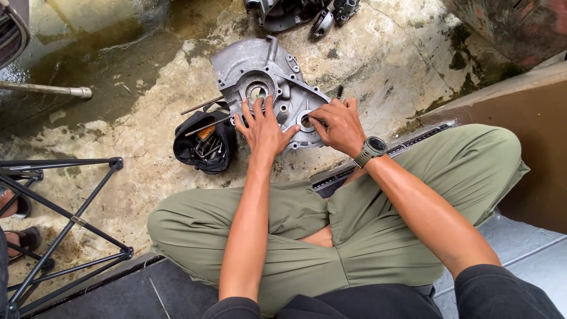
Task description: Cleaning and scraping old gasket material from a motorcycle engine casing using a small tool.
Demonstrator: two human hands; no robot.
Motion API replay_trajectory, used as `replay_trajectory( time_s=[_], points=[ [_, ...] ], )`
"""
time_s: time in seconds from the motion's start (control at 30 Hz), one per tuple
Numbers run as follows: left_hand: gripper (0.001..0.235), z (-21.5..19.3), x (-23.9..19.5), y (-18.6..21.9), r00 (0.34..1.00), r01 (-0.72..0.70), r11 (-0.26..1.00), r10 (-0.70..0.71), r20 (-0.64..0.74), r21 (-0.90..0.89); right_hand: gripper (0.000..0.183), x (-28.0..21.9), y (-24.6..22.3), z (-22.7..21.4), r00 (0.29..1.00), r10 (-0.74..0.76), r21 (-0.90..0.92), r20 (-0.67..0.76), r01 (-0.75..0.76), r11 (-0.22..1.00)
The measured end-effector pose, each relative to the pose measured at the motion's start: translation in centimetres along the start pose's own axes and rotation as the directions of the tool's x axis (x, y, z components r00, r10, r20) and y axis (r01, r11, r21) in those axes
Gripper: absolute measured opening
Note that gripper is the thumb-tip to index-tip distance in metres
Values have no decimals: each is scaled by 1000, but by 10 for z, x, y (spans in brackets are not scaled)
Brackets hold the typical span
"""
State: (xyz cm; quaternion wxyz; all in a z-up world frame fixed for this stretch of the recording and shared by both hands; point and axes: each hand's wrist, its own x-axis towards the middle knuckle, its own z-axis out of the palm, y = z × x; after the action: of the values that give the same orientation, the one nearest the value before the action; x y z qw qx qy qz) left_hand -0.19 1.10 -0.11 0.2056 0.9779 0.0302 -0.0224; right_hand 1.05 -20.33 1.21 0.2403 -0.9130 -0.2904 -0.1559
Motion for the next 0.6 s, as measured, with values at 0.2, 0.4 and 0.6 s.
replay_trajectory(
  time_s=[0.2, 0.4, 0.6],
  points=[
    [96, -2, 0, 0, 1000, 8, 1000, -8, 11, -8, 14, 3, -7, -5, 1000, -12, -104, -17, 11, 994],
    [94, -11, -1, 6, 999, 35, 999, -34, 33, -40, 15, -3, -2, -2, 995, 22, 18, 94, -24, 1000],
    [94, -3, 1, 1, 1000, 12, 999, -12, -4, -42, 15, -4, -5, -1, 995, 15, 45, 103, -20, 999]
  ],
)
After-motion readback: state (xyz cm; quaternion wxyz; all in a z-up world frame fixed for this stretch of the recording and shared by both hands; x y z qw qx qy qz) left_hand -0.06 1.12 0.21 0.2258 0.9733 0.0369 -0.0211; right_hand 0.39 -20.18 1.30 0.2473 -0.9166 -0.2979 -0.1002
